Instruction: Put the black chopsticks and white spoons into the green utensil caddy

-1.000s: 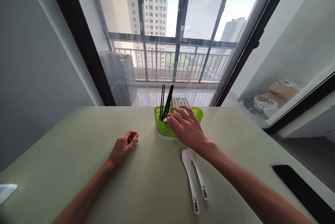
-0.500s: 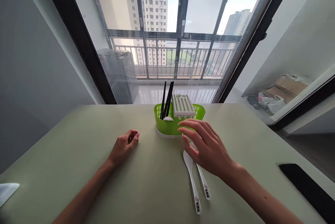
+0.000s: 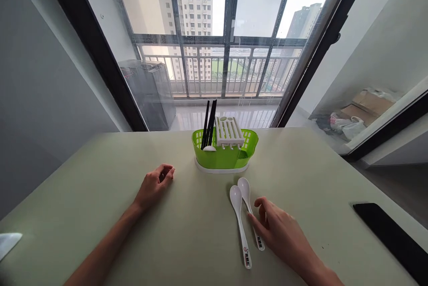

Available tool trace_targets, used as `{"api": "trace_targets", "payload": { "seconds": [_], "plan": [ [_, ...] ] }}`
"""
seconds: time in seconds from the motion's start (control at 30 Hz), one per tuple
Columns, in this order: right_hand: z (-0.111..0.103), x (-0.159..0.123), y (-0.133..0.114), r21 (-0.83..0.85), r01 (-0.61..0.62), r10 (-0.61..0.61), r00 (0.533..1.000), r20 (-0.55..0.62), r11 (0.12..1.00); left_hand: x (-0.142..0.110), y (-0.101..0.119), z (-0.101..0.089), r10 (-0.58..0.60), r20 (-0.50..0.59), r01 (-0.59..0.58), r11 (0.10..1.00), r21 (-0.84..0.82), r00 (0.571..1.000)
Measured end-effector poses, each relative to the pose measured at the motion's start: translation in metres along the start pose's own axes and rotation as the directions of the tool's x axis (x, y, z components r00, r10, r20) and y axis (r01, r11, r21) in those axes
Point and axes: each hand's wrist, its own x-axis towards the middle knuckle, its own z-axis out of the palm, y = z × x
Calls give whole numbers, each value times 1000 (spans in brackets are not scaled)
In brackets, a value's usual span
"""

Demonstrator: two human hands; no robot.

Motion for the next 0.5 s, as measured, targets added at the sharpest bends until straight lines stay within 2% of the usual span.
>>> {"api": "trace_targets", "payload": {
  "seconds": [0.17,0.27,0.33,0.43,0.5],
  "plan": [
    [6,-9,-15,-16,-117,117,992,55,993,-6,3,-2,-10,-6,10,1000,22,1000],
    [8,-8,-17,-28,-170,171,985,31,985,-10,4,-4,-22,-13,23,1000,17,1000],
    [9,-7,-15,30,-189,189,982,4,982,-12,5,-3,-38,-22,38,999,5,999],
    [9,-10,-15,180,-159,171,984,-51,971,-19,15,1,-54,-19,53,998,-40,998],
    [6,-13,-21,272,-86,114,989,-90,958,-27,33,5,-38,4,38,996,-82,999]
  ]
}}
